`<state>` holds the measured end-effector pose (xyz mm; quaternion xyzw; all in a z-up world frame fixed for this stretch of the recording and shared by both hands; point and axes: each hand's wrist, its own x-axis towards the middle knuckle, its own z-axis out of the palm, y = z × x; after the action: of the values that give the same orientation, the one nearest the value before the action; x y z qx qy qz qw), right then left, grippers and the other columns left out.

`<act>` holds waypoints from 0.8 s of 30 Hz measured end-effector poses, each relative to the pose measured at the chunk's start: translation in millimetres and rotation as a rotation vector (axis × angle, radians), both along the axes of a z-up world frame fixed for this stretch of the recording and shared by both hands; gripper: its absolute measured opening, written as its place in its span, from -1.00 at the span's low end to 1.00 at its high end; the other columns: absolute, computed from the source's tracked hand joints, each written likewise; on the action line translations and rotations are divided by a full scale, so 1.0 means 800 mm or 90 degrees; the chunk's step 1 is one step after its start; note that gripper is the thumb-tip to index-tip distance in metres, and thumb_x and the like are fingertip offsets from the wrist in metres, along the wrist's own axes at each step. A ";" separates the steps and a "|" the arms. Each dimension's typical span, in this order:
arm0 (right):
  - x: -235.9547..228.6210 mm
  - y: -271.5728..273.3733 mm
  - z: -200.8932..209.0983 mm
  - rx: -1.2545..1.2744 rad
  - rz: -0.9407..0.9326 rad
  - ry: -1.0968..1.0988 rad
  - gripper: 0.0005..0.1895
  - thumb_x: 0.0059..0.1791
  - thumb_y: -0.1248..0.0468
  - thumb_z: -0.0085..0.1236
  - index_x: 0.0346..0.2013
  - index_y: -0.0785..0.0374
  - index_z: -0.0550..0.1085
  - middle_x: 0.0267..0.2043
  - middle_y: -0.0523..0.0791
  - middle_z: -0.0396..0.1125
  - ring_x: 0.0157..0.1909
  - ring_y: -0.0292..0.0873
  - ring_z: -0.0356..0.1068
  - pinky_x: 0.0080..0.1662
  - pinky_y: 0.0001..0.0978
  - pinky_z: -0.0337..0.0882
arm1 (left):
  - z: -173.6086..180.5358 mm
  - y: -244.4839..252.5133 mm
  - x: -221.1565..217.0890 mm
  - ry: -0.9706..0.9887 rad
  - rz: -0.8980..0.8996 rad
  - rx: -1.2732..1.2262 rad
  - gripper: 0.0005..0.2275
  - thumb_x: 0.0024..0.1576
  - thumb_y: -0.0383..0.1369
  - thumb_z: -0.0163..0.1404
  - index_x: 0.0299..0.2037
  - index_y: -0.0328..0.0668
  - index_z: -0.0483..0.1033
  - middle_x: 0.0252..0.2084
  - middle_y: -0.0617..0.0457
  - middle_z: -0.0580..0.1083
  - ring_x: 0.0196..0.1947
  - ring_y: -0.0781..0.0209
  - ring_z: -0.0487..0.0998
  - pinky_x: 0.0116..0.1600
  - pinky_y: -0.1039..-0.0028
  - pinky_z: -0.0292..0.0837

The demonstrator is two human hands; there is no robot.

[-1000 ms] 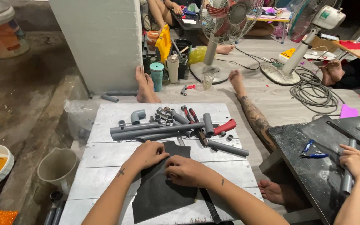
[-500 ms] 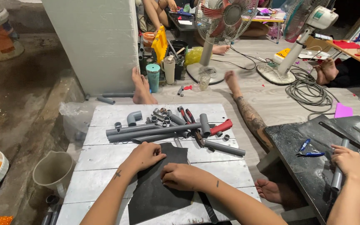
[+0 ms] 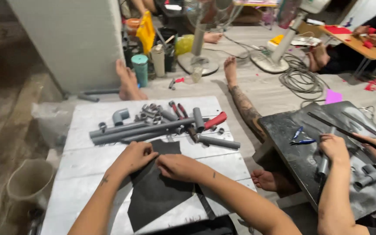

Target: Sanding a small plastic component on a sheet of sandpaper

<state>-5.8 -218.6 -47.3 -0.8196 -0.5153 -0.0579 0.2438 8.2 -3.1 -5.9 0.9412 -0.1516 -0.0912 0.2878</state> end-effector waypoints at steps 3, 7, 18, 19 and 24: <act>-0.006 0.000 0.008 -0.027 -0.026 0.012 -0.88 0.11 0.23 -0.02 -0.21 0.20 0.29 -0.41 -0.09 0.29 -0.33 0.02 0.47 -0.32 -0.27 0.48 | 0.002 0.001 -0.008 0.021 0.047 -0.009 -0.83 0.08 -0.21 0.14 -0.39 -0.11 0.63 -0.44 -0.06 0.63 -0.30 -0.08 0.68 -0.11 0.24 0.58; -0.002 0.000 0.003 -0.011 -0.032 -0.003 -0.89 0.11 0.23 0.02 -0.21 0.18 0.32 -0.40 -0.10 0.31 -0.33 -0.02 0.48 -0.32 -0.30 0.50 | 0.003 0.002 -0.003 0.043 0.052 -0.022 -0.84 0.09 -0.23 0.14 -0.38 -0.11 0.63 -0.48 -0.05 0.63 -0.40 -0.02 0.68 -0.15 0.28 0.58; -0.003 0.000 0.005 0.014 -0.004 -0.078 -0.89 0.04 0.26 0.13 -0.25 0.18 0.38 -0.38 -0.12 0.33 -0.28 -0.07 0.50 -0.30 -0.38 0.51 | 0.009 0.001 -0.006 0.056 0.056 -0.023 -0.85 0.12 -0.28 0.14 -0.36 -0.19 0.63 -0.48 -0.06 0.62 -0.51 0.02 0.67 -0.26 0.33 0.58; -0.003 0.000 0.005 0.027 -0.007 -0.059 -0.90 0.00 0.31 0.17 -0.25 0.20 0.40 -0.39 -0.11 0.34 -0.31 -0.05 0.49 -0.32 -0.34 0.50 | 0.009 0.002 -0.006 0.055 0.048 -0.041 -0.84 0.14 -0.29 0.12 -0.34 -0.21 0.63 -0.47 -0.10 0.62 -0.51 0.00 0.67 -0.28 0.32 0.56; 0.001 -0.003 0.008 0.098 -0.047 -0.012 -0.87 -0.02 0.30 0.24 -0.25 0.14 0.44 -0.38 -0.14 0.37 -0.34 -0.09 0.50 -0.36 -0.34 0.50 | 0.016 0.001 -0.011 0.048 0.061 -0.141 -0.79 0.25 -0.32 0.00 -0.32 -0.25 0.64 -0.49 -0.13 0.63 -0.60 0.04 0.64 -0.39 0.41 0.55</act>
<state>-4.8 -220.8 -40.8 -0.8165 -0.4808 -0.1137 0.2986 -0.9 -2.2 7.0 0.9057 -0.1044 -0.0954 0.3997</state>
